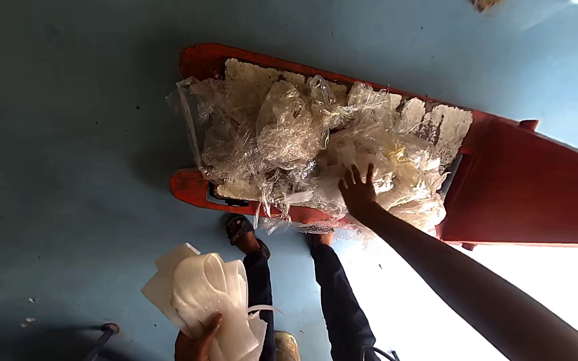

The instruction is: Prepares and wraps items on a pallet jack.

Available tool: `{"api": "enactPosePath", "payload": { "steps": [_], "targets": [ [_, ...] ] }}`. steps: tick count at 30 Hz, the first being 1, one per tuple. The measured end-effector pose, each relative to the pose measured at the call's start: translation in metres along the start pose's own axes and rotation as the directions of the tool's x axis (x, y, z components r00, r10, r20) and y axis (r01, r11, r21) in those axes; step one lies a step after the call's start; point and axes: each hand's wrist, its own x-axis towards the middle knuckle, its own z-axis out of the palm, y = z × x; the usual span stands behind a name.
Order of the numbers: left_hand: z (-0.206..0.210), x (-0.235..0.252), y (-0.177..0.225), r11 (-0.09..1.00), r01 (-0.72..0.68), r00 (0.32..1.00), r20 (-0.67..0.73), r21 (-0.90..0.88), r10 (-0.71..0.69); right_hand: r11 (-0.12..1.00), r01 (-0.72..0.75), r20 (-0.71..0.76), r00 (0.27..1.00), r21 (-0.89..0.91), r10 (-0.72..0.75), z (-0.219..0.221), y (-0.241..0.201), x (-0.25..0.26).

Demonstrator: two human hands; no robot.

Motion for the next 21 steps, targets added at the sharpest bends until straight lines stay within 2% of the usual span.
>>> {"api": "enactPosePath", "payload": {
  "steps": [2, 4, 7, 9, 10, 11, 12, 13, 14, 15, 16, 18, 19, 21],
  "targets": [
    [-0.006, 0.006, -0.005, 1.0, 0.008, 1.0, -0.003, -0.009, -0.008, 0.99, 0.102, -0.118, 0.987, -0.095, -0.113, 0.018, 0.029, -0.005],
    [-0.007, 0.013, -0.006, 1.0, 0.014, 1.0, -0.003, -0.021, -0.015, 0.978, 0.192, -0.266, 0.941, -0.082, -0.207, 0.017, 0.054, -0.017],
    [-0.007, 0.015, -0.006, 0.999, 0.026, 1.0, -0.015, -0.021, -0.026, 0.966, 0.232, -0.408, 0.897, 0.111, -0.168, -0.021, 0.058, -0.056],
    [-0.006, 0.015, -0.006, 0.999, 0.019, 1.0, -0.006, -0.025, -0.02, 0.908, 0.252, -0.471, 0.879, 0.334, -0.071, -0.056, 0.054, -0.089],
    [-0.005, 0.015, -0.006, 0.999, 0.014, 1.0, -0.003, -0.031, -0.014, 0.825, 0.269, -0.477, 0.879, 0.497, 0.001, -0.07, 0.054, -0.105],
    [-0.005, 0.016, -0.005, 0.999, 0.009, 1.0, 0.001, -0.036, -0.009, 0.658, 0.28, -0.447, 0.89, 0.699, 0.096, -0.081, 0.054, -0.119],
    [-0.003, 0.017, -0.003, 0.999, 0.004, 1.0, 0.004, -0.043, -0.004, 0.42, 0.285, -0.392, 0.899, 0.862, 0.196, -0.087, 0.053, -0.13],
    [-0.001, 0.017, 0.0, 0.999, 0.0, 1.0, 0.005, -0.051, 0.0, 0.179, 0.287, -0.33, 0.896, 0.941, 0.298, -0.089, 0.048, -0.137],
    [0.0, 0.018, 0.004, 0.998, -0.006, 1.0, 0.006, -0.057, 0.006, 0.033, 0.291, -0.279, 0.871, 0.956, 0.404, -0.089, 0.042, -0.141],
    [0.002, 0.019, 0.008, 0.998, -0.016, 1.0, 0.006, -0.062, 0.016, 0.038, 0.28, -0.262, 0.83, 0.959, 0.492, -0.087, 0.035, -0.144],
    [0.004, 0.02, 0.013, 0.997, -0.027, 1.0, 0.005, -0.066, 0.027, 0.103, 0.256, -0.27, 0.794, 0.961, 0.544, -0.084, 0.031, -0.143],
    [0.007, 0.024, 0.023, 0.997, -0.047, 0.999, 0.001, -0.066, 0.047, 0.191, 0.158, -0.238, 0.805, 0.969, 0.544, -0.076, 0.023, -0.136],
    [0.009, 0.026, 0.028, 0.997, -0.05, 0.999, -0.016, -0.06, 0.05, 0.179, 0.134, -0.211, 0.819, 0.975, 0.534, -0.072, 0.014, -0.133],
    [0.015, 0.03, 0.04, 0.997, -0.061, 0.996, -0.063, -0.041, 0.058, 0.077, 0.232, -0.239, 0.837, 0.97, 0.491, -0.058, -0.008, -0.126]
  ]
}}
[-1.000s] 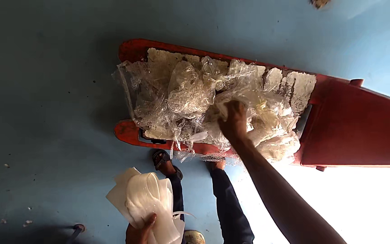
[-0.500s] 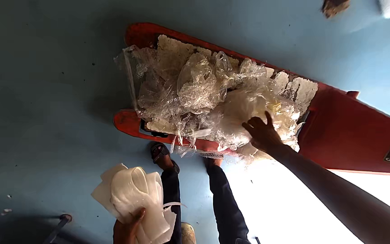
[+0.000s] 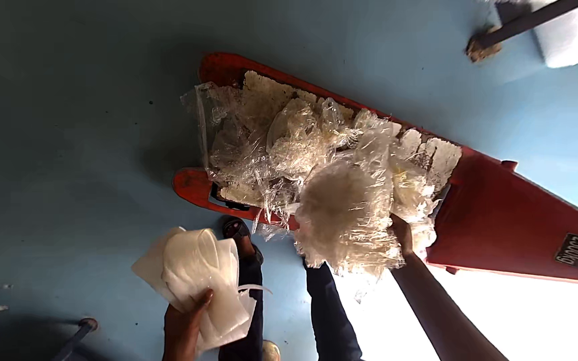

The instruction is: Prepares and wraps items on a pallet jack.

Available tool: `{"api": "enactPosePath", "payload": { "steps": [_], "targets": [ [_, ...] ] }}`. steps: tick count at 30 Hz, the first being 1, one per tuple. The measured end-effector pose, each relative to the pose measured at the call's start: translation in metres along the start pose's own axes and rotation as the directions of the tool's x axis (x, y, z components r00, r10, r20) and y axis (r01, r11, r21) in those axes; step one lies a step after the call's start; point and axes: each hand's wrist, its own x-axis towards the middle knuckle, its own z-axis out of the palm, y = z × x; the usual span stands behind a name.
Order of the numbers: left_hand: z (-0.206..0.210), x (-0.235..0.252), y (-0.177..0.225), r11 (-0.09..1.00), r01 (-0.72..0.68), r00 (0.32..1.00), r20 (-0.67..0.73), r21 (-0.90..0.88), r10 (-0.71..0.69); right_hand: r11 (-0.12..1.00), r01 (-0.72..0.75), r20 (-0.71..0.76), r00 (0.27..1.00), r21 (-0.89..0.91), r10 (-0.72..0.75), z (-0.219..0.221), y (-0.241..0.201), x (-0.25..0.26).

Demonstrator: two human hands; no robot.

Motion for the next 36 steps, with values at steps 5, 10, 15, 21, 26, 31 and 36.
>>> {"api": "enactPosePath", "payload": {
  "steps": [5, 10, 15, 21, 26, 31, 36],
  "targets": [
    [0.04, 0.004, 0.021, 0.99, -0.116, 0.993, 0.026, 0.075, 0.114, 0.952, -0.194, 0.335, 0.936, 0.238, 0.107, 0.071, 0.031, -0.041],
    [0.066, -0.014, 0.033, 0.943, 0.136, 0.927, 0.375, -0.305, -0.012, 0.792, -0.529, 0.616, 0.744, 0.305, 0.259, 0.145, 0.019, -0.088],
    [0.05, -0.021, 0.015, 0.943, 0.182, 0.947, 0.306, -0.28, -0.092, 0.941, -0.335, 0.814, 0.558, 0.043, 0.162, 0.16, 0.024, -0.098],
    [0.042, -0.006, -0.022, 0.939, 0.068, 0.996, 0.082, -0.337, -0.042, 0.9, 0.265, 0.902, 0.36, -0.345, 0.24, 0.189, -0.002, -0.094],
    [0.013, 0.019, -0.032, 0.949, -0.006, 0.999, 0.046, -0.315, 0.022, 0.907, 0.246, 0.483, 0.874, -0.341, -0.055, 0.186, -0.025, -0.018],
    [-0.005, 0.008, -0.032, 0.967, 0.011, 0.999, 0.04, -0.255, 0.0, 0.577, 0.417, 0.266, 0.906, -0.702, -0.331, 0.203, -0.039, 0.102],
    [-0.003, -0.013, -0.029, 0.962, 0.047, 0.997, 0.074, -0.27, -0.028, 0.553, 0.447, 0.259, 0.885, -0.703, -0.387, 0.169, -0.03, 0.144]
  ]
}}
